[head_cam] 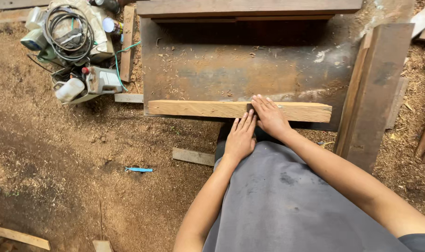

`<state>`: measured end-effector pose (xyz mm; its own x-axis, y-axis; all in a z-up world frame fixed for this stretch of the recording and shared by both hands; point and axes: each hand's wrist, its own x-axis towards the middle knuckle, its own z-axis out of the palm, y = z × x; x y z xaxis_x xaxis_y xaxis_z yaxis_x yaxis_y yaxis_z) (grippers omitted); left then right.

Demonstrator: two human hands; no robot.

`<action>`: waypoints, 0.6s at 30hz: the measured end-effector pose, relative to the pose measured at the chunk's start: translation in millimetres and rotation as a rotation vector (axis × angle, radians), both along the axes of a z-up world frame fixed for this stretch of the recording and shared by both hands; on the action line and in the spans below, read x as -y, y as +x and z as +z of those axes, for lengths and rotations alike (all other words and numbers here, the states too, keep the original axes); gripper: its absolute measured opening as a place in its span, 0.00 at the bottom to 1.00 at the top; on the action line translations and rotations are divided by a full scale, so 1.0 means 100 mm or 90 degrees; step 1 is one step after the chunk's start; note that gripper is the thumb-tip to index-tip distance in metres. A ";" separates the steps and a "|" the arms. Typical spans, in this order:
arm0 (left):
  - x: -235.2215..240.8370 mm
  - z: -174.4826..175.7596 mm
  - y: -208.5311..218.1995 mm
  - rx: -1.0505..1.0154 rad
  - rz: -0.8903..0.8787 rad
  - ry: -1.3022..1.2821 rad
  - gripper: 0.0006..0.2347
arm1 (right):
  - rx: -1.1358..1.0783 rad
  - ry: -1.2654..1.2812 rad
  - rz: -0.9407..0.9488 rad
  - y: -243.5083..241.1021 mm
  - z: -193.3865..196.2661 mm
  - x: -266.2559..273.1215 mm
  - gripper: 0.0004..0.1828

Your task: The person sands a long wooden plank on a metal workbench using a sanding block. They repeatedly rub the block along the length of the plank, flipping it over to sand both sides and edges. The person continues this process for the duration of the clip.

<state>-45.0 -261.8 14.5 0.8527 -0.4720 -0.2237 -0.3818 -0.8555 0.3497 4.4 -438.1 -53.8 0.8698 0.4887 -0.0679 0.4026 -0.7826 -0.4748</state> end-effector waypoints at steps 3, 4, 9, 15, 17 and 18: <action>-0.07 0.01 0.01 0.001 -0.008 0.008 0.34 | -0.025 0.020 0.001 0.02 0.08 -0.01 0.42; -0.07 0.01 0.01 -0.005 -0.008 0.009 0.34 | -0.024 0.011 0.004 0.01 0.09 -0.02 0.42; -0.14 0.05 0.06 -0.025 -0.022 -0.010 0.35 | -0.028 0.015 -0.007 0.01 0.11 -0.05 0.43; -0.38 -0.01 0.14 0.003 -0.065 -0.012 0.34 | -0.026 -0.047 0.007 0.06 0.09 -0.19 0.44; -0.45 -0.02 0.18 0.005 -0.075 -0.025 0.34 | -0.050 -0.048 -0.011 0.06 0.11 -0.26 0.44; -0.48 -0.03 0.18 0.006 -0.077 -0.032 0.35 | -0.062 -0.050 -0.017 0.07 0.12 -0.28 0.44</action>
